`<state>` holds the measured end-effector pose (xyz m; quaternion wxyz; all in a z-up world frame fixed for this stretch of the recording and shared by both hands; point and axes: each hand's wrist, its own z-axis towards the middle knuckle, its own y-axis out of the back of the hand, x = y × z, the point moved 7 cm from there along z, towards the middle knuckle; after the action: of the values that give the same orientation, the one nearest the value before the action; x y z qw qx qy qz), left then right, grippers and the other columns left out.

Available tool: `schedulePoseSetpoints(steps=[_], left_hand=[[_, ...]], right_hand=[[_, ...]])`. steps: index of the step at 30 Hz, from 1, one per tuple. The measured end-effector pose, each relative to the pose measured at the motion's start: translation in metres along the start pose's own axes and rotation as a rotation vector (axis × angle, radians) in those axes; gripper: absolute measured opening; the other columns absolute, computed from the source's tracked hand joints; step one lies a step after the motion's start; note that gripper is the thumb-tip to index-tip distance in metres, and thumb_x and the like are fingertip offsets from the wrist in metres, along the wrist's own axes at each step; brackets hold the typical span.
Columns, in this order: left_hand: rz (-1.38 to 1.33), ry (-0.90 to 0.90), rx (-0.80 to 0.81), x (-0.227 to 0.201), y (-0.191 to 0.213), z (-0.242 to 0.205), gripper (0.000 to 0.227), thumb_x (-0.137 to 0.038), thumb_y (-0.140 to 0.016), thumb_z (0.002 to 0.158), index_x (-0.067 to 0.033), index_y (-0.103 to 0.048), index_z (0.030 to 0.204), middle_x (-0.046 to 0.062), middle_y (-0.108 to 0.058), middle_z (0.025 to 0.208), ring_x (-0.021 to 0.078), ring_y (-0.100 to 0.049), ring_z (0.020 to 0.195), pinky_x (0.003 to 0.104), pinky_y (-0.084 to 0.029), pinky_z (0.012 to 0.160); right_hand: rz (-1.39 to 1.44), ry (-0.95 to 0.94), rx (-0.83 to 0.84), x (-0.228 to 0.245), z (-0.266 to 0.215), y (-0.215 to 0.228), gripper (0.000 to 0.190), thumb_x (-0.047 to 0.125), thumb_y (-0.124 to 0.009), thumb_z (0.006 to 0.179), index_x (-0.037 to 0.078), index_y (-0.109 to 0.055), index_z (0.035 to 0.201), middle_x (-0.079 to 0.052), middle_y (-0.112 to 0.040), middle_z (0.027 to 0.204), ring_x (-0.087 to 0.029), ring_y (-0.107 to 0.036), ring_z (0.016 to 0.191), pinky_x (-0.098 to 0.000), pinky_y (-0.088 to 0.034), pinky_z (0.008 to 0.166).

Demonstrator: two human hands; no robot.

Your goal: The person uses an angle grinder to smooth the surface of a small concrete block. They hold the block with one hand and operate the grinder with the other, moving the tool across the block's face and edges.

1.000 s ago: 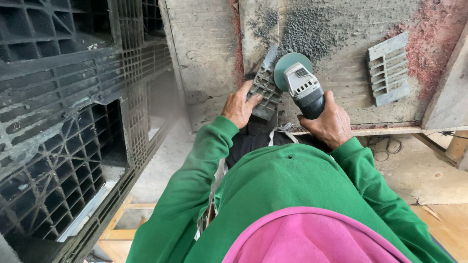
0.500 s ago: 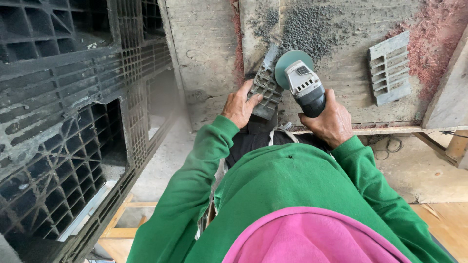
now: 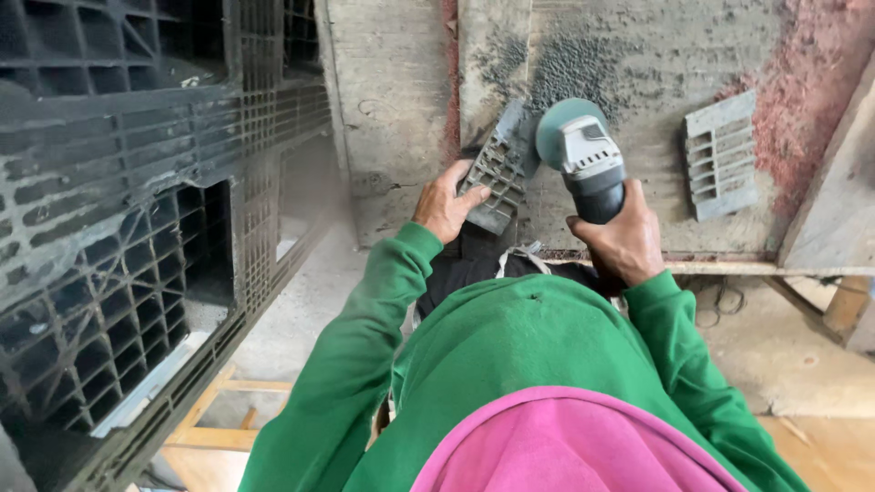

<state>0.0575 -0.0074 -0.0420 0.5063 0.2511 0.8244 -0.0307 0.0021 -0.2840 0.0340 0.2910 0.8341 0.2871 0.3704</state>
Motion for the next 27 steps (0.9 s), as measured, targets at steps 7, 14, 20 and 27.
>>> schedulePoseSetpoints(steps=[7,14,20,27], left_hand=[[-0.321,0.269,-0.196,0.045,0.004,-0.033,0.042,-0.036,-0.081,0.085,-0.0010,-0.074,0.107,0.008,-0.078,0.093,0.0189,-0.070,0.082,0.033,-0.054,0.075],[-0.953,0.157,-0.547,0.053,-0.024,-0.042,0.051,-0.028,-0.089,0.079,0.0004,-0.069,0.117,0.008,-0.074,0.105,0.0172,-0.066,0.087,0.032,-0.052,0.080],[-0.176,0.314,-0.888,0.044,-0.036,-0.039,0.062,-0.032,-0.094,0.073,0.0042,-0.067,0.114,0.021,-0.072,0.107,0.0321,-0.067,0.097,0.044,-0.052,0.091],[-0.153,0.360,-0.761,0.052,-0.032,-0.036,0.047,-0.032,-0.087,0.079,-0.0008,-0.068,0.109,0.017,-0.077,0.103,0.0281,-0.073,0.090,0.042,-0.057,0.088]], right_hand=[[0.498,0.062,0.034,-0.015,-0.010,0.028,0.059,0.018,-0.084,0.076,-0.003,-0.056,0.124,-0.009,-0.067,0.099,-0.021,-0.066,0.081,-0.0364,-0.057,0.073],[0.801,0.037,0.197,-0.026,-0.016,0.062,0.050,0.009,-0.076,0.080,0.000,-0.051,0.123,-0.010,-0.066,0.093,-0.022,-0.071,0.076,-0.0357,-0.061,0.071],[0.865,0.087,0.283,-0.030,-0.017,0.077,0.052,0.002,-0.073,0.080,0.002,-0.051,0.127,-0.009,-0.066,0.098,-0.024,-0.073,0.086,-0.0386,-0.063,0.075],[0.847,0.109,0.362,-0.044,-0.020,0.074,0.053,-0.001,-0.069,0.076,0.002,-0.052,0.126,-0.008,-0.070,0.101,-0.023,-0.075,0.090,-0.0368,-0.063,0.077]])
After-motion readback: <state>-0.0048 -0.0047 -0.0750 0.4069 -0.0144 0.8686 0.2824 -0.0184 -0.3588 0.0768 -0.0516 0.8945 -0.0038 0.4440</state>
